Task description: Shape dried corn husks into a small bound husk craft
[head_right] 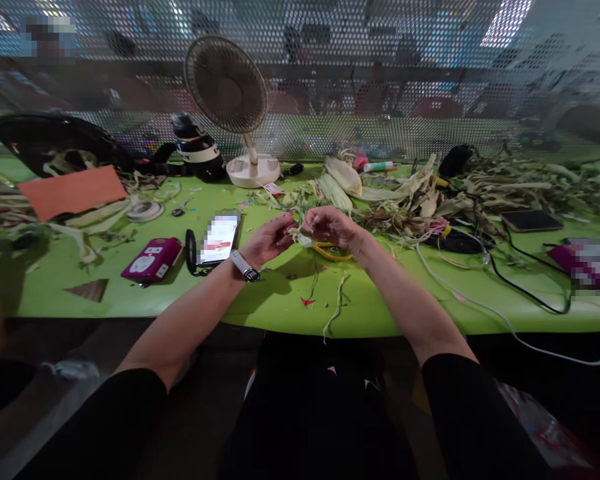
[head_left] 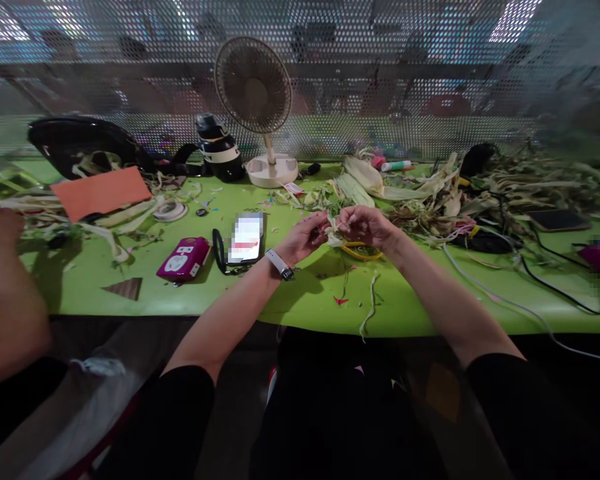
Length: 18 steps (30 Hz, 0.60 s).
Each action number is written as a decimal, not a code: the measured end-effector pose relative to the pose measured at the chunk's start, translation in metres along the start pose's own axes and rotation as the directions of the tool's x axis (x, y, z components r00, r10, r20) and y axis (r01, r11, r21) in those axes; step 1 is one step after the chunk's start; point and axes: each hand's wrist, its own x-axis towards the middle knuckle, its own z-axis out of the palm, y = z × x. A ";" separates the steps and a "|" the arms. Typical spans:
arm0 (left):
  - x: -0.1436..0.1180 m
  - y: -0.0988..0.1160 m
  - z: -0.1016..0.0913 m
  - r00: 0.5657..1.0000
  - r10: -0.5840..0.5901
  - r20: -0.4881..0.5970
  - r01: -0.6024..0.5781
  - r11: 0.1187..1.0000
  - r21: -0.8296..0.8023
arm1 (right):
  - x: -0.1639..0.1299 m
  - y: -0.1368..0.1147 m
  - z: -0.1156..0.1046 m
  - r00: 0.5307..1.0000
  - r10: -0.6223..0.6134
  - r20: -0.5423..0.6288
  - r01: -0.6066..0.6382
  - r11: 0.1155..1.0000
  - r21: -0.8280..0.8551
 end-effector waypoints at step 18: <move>0.007 -0.001 -0.013 0.991 -0.127 -0.030 0.122 0.984 -0.127 | -0.001 -0.013 0.006 0.972 -0.067 -0.225 0.018 0.977 -0.211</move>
